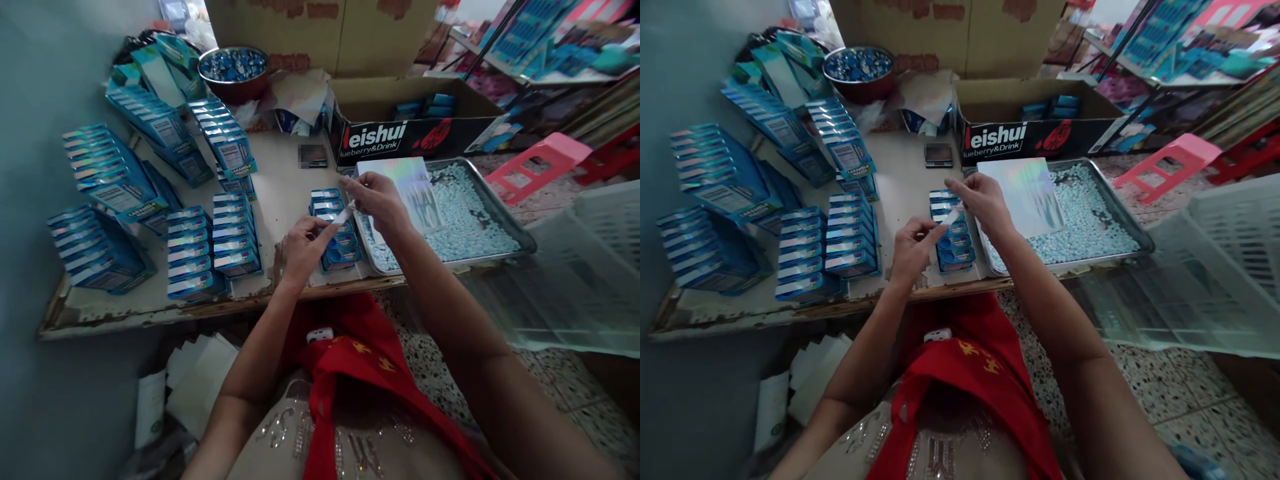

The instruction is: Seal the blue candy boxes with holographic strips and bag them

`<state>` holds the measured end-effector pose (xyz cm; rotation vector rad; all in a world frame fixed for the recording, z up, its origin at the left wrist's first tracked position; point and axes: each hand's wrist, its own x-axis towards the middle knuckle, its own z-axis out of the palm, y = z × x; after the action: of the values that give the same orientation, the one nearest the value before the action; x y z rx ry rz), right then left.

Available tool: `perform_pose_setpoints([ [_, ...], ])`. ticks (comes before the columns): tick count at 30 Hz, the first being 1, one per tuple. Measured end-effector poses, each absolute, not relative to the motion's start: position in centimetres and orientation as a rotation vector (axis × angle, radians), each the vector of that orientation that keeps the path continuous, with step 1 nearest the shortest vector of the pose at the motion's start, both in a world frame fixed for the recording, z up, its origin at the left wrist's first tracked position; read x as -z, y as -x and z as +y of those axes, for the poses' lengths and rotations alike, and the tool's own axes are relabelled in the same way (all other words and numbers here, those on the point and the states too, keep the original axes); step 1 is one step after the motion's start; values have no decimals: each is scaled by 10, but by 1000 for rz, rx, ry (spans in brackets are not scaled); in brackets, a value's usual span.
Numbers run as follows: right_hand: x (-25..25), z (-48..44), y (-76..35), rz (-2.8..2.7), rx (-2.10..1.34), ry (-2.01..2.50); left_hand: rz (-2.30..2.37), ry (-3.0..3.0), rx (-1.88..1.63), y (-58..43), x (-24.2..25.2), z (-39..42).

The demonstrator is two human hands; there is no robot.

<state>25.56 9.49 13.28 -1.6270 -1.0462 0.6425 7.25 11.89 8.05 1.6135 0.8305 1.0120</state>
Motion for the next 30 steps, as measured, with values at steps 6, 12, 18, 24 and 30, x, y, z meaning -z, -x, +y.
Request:
perform_pose_setpoints([
  [6, -123, 72, -246, -905, -769, 1631, 863, -1700, -754, -48, -95, 152],
  [12, -93, 72, -232, -916, -652, 1733, 923, -1685, -451, -47, -89, 179],
  [18, -80, 76, -235, -962, -560, 1877, 885, -1611, -424, -51, -78, 185],
  [24, -76, 77, -233, -1026, -477, 1960, 874, -1543, -396, -53, -64, 188],
  [30, -74, 76, -242, -1034, -379, 2038, 877, -1279, -336, -58, -42, 176],
])
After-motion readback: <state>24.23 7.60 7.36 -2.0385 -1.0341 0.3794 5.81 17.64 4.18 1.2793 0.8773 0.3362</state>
